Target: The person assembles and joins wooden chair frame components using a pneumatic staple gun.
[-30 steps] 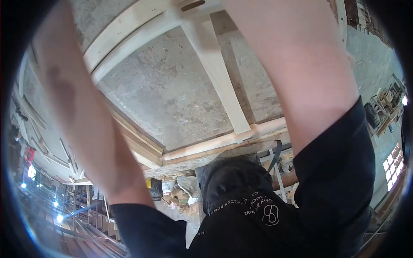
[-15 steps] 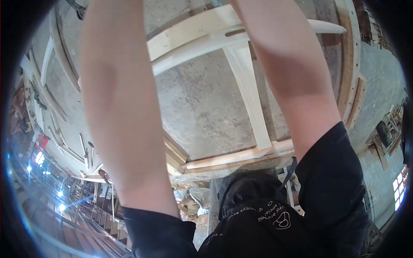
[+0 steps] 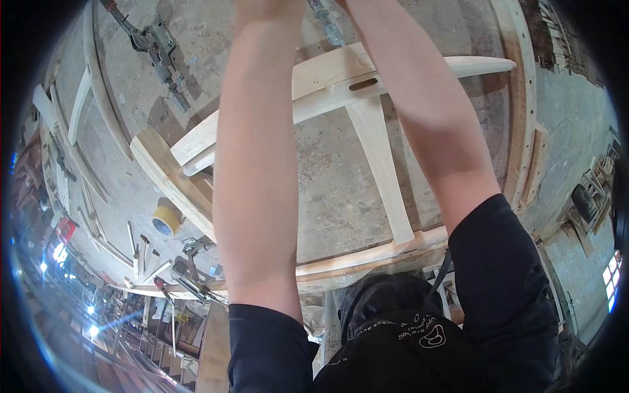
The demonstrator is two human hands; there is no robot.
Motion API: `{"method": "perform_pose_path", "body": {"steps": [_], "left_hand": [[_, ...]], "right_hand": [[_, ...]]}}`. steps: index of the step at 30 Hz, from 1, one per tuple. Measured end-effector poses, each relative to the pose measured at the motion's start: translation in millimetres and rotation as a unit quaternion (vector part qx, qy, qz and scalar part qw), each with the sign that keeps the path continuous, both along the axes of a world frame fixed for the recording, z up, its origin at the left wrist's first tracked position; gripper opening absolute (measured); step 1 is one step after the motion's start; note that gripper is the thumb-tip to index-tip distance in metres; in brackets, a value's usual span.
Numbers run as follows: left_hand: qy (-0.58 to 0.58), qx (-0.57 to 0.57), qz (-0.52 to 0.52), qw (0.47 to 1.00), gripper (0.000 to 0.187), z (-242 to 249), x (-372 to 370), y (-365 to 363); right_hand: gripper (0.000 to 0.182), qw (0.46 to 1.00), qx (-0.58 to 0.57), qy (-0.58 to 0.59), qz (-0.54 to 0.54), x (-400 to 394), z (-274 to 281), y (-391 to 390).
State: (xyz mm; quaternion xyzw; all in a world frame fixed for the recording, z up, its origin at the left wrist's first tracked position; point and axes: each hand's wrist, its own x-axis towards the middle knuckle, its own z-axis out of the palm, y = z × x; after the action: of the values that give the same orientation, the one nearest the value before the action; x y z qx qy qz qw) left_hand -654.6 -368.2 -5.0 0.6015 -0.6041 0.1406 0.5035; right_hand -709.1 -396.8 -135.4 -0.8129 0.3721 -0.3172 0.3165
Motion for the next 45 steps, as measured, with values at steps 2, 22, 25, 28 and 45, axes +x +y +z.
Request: {"method": "perform_pose_path", "body": {"steps": [2,22,25,28,45], "left_hand": [[-0.023,-0.001,0.005,1.000,0.029,0,-5,9],[-0.384,0.352,-0.008,0.853,0.037,-12,242,-54],[-0.545,0.382,0.057,0.744,0.041,9,209,-37],[-0.571,0.430,0.062,0.697,0.040,13,201,-45],[-0.564,0.365,0.108,0.732,0.064,-2,277,-87]], "right_hand": [[0.024,1.000,0.001,-0.004,0.006,-1,2,-1],[0.042,0.986,-0.161,0.039,-0.030,-7,32,165],[0.057,0.973,-0.034,0.228,0.031,4,34,169],[0.058,0.965,-0.053,0.255,0.018,5,33,169],[0.052,0.975,-0.098,0.198,-0.019,3,27,174]]}}
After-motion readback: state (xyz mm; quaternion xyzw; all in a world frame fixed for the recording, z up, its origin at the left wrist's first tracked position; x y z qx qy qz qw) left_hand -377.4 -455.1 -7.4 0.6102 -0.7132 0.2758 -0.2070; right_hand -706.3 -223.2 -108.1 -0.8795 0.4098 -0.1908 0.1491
